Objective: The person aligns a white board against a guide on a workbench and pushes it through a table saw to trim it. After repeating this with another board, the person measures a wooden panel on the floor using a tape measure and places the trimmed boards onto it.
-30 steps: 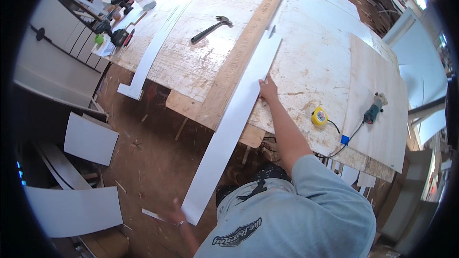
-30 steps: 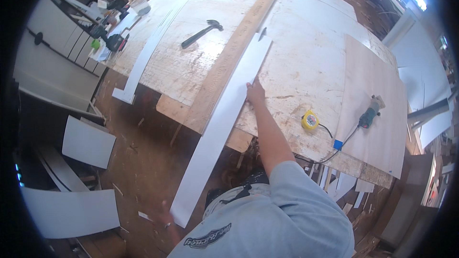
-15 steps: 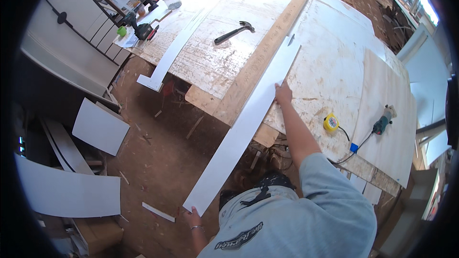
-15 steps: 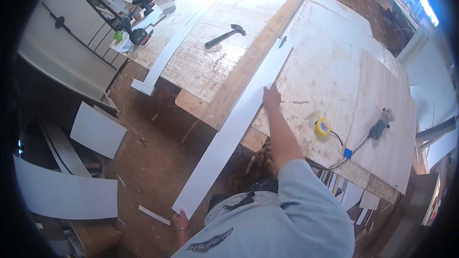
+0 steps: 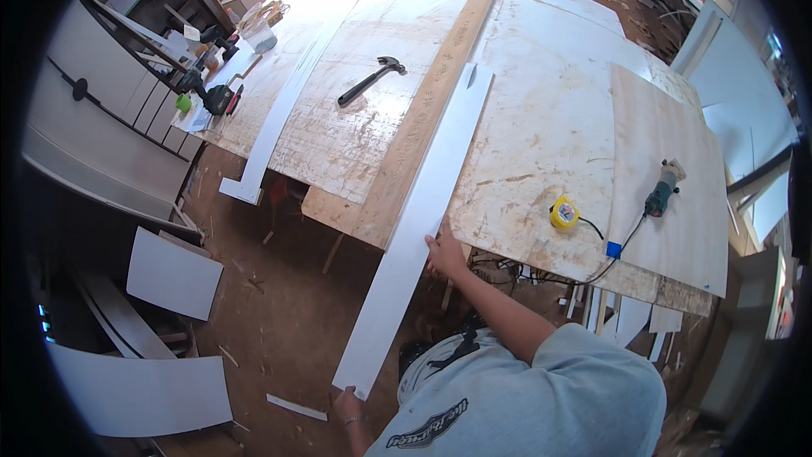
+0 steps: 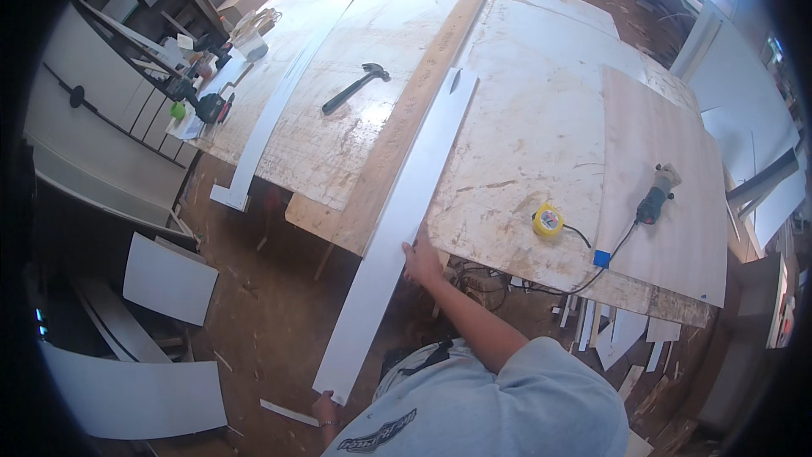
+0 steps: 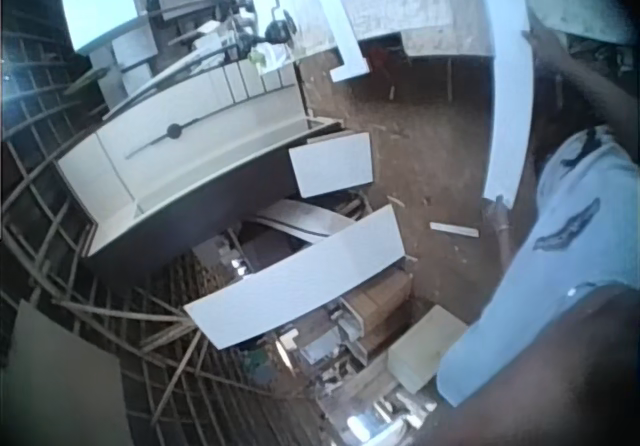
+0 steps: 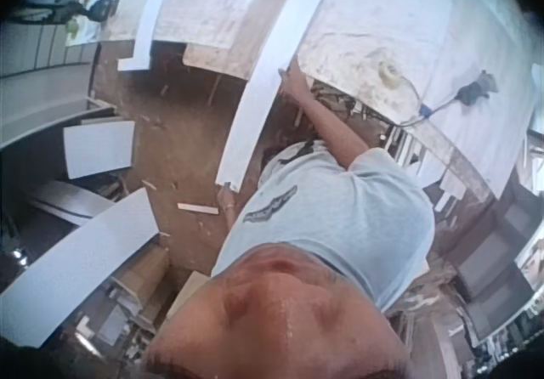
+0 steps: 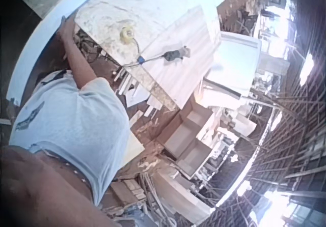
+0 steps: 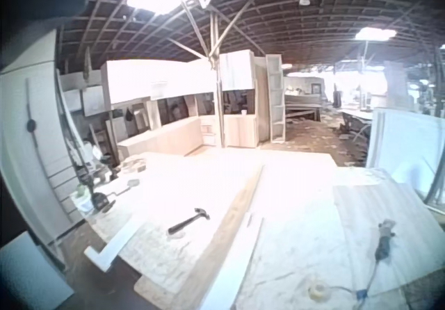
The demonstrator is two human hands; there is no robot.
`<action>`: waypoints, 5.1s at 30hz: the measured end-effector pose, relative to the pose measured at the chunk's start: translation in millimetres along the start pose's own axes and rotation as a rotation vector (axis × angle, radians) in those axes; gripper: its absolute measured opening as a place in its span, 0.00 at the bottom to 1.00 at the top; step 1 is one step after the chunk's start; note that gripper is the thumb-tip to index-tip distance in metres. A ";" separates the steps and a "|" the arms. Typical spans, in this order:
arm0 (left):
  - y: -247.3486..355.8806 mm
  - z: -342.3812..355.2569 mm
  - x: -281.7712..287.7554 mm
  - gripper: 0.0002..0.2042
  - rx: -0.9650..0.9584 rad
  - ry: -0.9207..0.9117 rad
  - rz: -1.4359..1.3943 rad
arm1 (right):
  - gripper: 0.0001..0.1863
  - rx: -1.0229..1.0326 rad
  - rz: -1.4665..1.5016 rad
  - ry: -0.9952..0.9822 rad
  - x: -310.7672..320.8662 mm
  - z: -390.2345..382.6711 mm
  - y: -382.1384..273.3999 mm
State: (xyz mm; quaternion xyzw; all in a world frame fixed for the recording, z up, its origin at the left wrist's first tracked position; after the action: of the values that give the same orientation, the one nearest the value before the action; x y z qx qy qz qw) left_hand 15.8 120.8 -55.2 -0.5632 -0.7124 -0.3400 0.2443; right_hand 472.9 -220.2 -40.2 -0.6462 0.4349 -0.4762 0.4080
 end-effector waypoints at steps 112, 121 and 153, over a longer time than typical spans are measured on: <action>1063.4 -408.5 -275.1 0.22 -1.726 -0.360 0.688 | 0.11 0.582 -0.337 0.584 242.5 301.3 -60.3; 1091.3 -396.3 -493.2 0.32 -1.759 -0.293 1.090 | 0.09 0.474 -0.379 0.609 249.5 306.1 -67.0; 1096.8 -386.9 -564.7 0.23 -1.979 0.114 1.487 | 0.12 0.427 -0.505 0.711 272.6 363.2 -72.5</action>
State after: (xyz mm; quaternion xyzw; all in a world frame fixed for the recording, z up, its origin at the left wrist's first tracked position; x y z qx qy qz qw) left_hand 1203.7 -384.9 12.8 -0.7575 0.3545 -0.5345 -0.1218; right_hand 883.7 -417.3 21.5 -0.4305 0.2695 -0.8304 0.2292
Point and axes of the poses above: each hand's wrist, its own z-axis towards the middle knuckle, its own x-axis out of the back of the hand, y = z × x, the point moved 10 cm from there along z, towards the middle knuckle, and after that the axes turned 10 degrees about x, right-handed, at the moved point
